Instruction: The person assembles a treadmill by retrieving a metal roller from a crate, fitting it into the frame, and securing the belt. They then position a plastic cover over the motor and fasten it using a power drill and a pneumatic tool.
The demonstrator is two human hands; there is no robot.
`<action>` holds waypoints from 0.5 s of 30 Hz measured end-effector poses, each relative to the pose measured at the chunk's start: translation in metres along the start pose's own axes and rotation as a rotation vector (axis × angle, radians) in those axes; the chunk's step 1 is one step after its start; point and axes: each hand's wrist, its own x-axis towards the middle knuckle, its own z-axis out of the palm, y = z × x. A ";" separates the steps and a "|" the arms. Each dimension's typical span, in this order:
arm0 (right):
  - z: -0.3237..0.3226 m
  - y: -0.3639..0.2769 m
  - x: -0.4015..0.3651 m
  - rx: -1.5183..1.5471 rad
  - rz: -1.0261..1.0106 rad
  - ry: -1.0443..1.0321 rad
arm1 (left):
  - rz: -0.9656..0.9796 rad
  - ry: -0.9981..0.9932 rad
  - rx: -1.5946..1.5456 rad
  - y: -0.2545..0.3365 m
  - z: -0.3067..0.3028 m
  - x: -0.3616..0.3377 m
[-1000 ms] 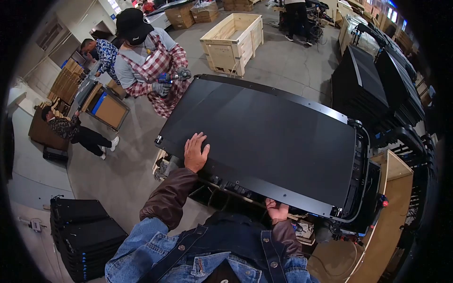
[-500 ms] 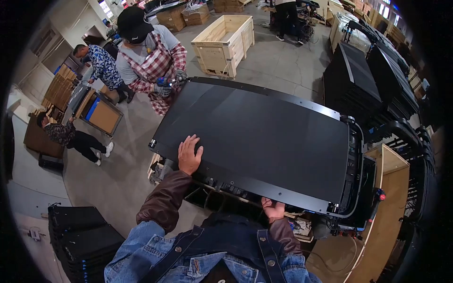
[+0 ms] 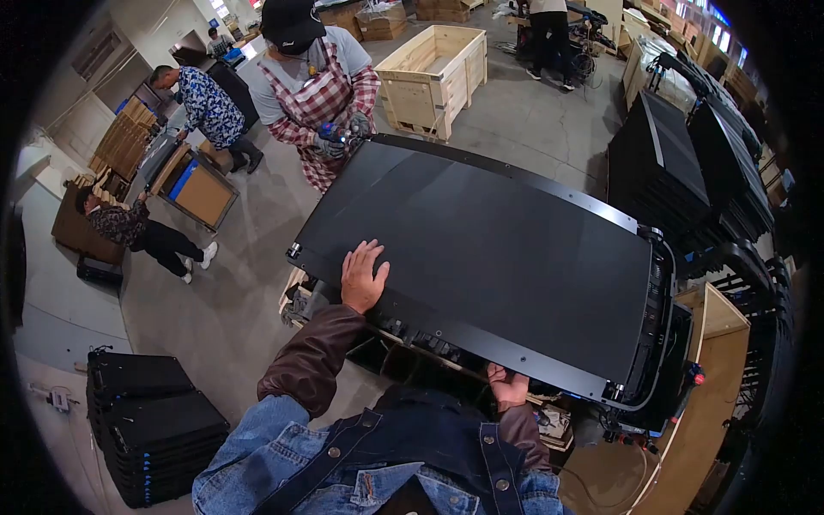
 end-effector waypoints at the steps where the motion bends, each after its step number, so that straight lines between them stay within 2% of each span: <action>1: 0.005 0.003 -0.005 0.028 -0.023 -0.011 | 0.002 0.004 0.000 0.000 0.000 0.000; 5: 0.010 0.000 -0.004 0.065 -0.020 0.119 | -0.004 -0.001 -0.002 0.002 -0.003 0.001; 7: 0.003 -0.004 -0.003 0.009 0.109 0.023 | -0.007 -0.020 -0.009 0.002 -0.004 0.000; 8: 0.007 -0.001 -0.005 0.009 0.108 0.021 | -0.006 -0.018 -0.009 0.002 -0.004 0.001; 10: 0.017 0.008 -0.014 -0.021 -0.040 0.058 | -0.007 -0.018 -0.018 0.002 -0.004 0.000; 11: 0.010 0.004 -0.009 -0.021 -0.040 0.056 | -0.006 -0.017 -0.017 0.002 -0.004 0.000; 13: -0.005 -0.004 -0.002 -0.002 0.071 -0.125 | -0.018 -0.025 -0.020 0.003 -0.005 0.000; 15: -0.007 -0.004 0.003 0.031 0.043 -0.078 | -0.017 -0.023 -0.020 0.001 -0.004 0.000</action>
